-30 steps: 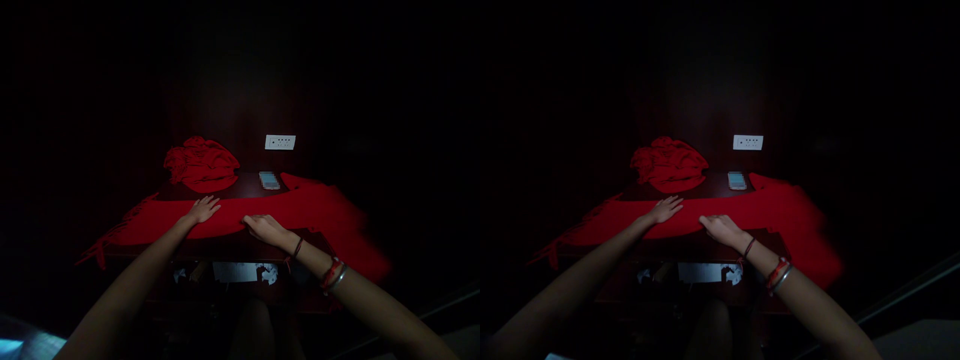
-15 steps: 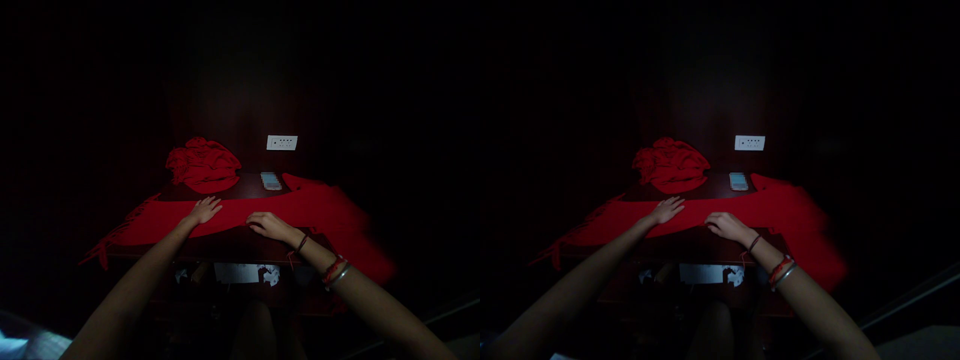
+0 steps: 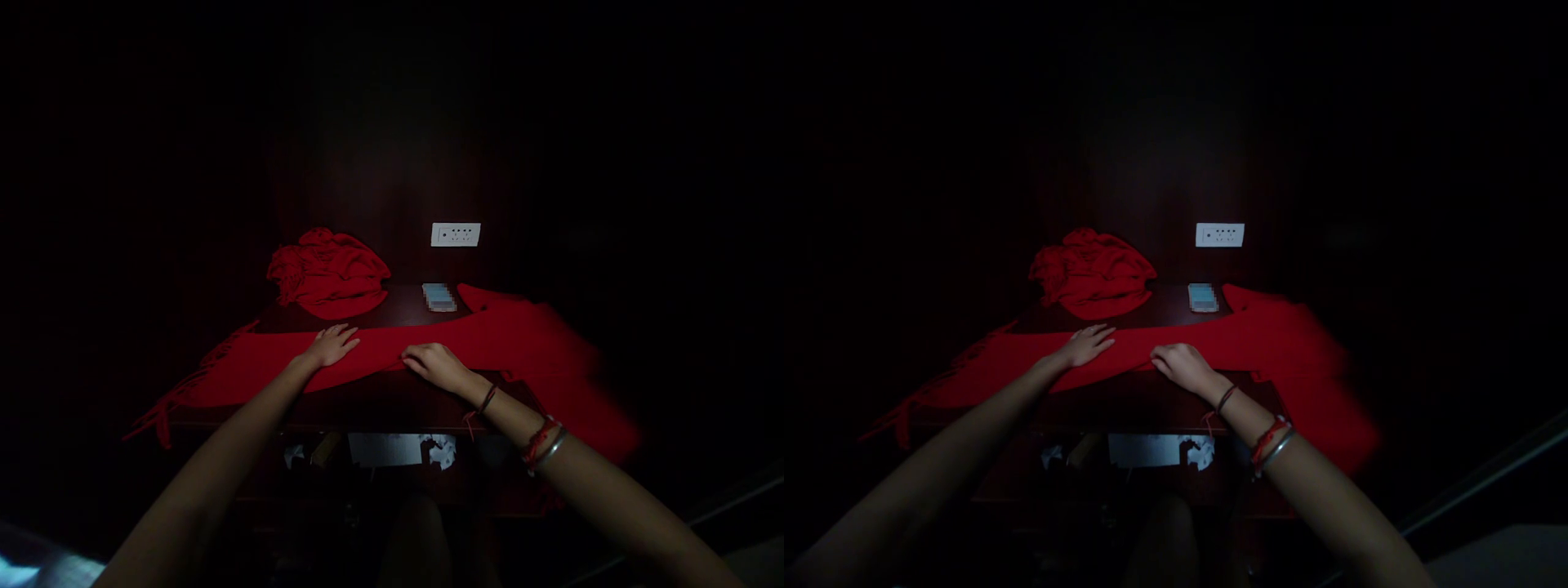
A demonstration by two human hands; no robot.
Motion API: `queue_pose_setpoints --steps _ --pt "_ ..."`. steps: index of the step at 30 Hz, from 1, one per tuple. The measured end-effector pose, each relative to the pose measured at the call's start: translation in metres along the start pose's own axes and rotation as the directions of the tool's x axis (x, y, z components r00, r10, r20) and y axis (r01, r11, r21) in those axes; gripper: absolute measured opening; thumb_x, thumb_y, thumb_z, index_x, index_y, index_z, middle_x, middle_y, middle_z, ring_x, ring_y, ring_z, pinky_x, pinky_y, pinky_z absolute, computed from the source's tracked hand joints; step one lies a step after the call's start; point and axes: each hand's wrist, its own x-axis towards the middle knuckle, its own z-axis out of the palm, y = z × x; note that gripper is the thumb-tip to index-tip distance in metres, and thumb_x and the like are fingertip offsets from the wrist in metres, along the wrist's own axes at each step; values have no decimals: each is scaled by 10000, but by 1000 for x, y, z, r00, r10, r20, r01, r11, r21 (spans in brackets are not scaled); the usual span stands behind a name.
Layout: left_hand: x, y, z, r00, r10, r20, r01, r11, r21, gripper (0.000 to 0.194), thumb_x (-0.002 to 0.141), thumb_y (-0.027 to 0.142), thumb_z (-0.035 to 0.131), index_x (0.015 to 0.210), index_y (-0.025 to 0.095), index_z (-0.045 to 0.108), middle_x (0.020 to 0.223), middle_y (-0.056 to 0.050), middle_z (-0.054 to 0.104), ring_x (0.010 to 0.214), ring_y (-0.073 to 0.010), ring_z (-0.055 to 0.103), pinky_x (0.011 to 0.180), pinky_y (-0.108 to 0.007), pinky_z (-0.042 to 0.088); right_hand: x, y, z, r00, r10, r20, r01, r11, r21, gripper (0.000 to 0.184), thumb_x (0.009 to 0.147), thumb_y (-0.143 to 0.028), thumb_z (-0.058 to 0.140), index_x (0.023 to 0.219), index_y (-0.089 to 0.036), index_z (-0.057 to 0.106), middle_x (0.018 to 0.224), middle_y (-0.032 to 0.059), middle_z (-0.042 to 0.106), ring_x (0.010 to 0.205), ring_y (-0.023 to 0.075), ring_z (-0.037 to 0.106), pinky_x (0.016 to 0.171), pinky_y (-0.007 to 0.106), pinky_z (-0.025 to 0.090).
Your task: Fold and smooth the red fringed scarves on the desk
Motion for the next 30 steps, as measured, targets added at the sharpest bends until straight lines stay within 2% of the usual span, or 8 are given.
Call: queue_pose_setpoints --steps 4,8,11,14,18,22,25,30 --pt "18 0 -12 998 54 -40 -56 997 -53 442 782 420 268 1109 212 481 1136 -67 475 1041 -200 406 868 -327 283 0 -10 -7 997 -75 18 77 984 -162 207 821 -231 357 903 -164 536 850 56 558 805 134 489 723 257 339" --pt "37 8 -28 992 110 67 -89 961 -261 270 677 313 436 860 206 603 863 -30 600 830 -167 508 734 -236 351 -1 -27 -6 988 -141 54 151 929 -337 176 810 -171 370 867 -167 536 829 59 530 814 159 449 761 326 306" --pt "44 11 -35 983 90 157 -28 932 -362 151 592 322 520 633 194 590 592 14 565 607 -134 499 571 -211 353 -4 -34 -1 980 -181 86 201 903 -380 172 807 -141 358 820 -148 530 779 61 528 786 166 446 733 320 315" --pt "45 8 -37 970 90 224 31 874 -485 192 552 366 554 541 176 537 488 38 491 503 -102 440 497 -199 318 -7 -35 3 991 -124 47 133 926 -354 165 800 -134 363 804 -154 527 770 61 535 762 159 456 726 302 319" --pt "43 9 -44 969 100 226 87 720 -689 231 509 375 594 602 170 540 522 47 505 545 -102 456 533 -196 333 -14 -32 -3 995 50 -85 -65 981 -181 162 793 -151 371 848 -180 520 758 36 545 702 133 482 668 242 344" --pt "43 24 -57 984 101 143 69 528 -847 317 527 337 600 789 163 554 688 28 578 669 -120 509 640 -223 373 -18 -26 -20 939 213 -269 -183 974 132 184 772 -123 359 882 -182 495 820 26 554 753 112 502 677 195 359" --pt "50 42 -68 992 91 84 42 385 -922 378 542 282 605 891 154 537 742 14 589 698 -119 525 679 -240 386 -22 -21 -32 871 341 -353 -226 917 328 164 753 -126 346 835 -183 475 797 13 559 739 110 516 672 198 372" --pt "71 79 -86 993 115 -18 -41 200 -979 366 584 225 599 938 156 541 802 -9 596 712 -114 540 705 -256 403 -32 -4 -46 766 560 -315 -287 737 612 117 743 -180 311 822 -203 394 474 -80 468 440 88 492 493 185 378"
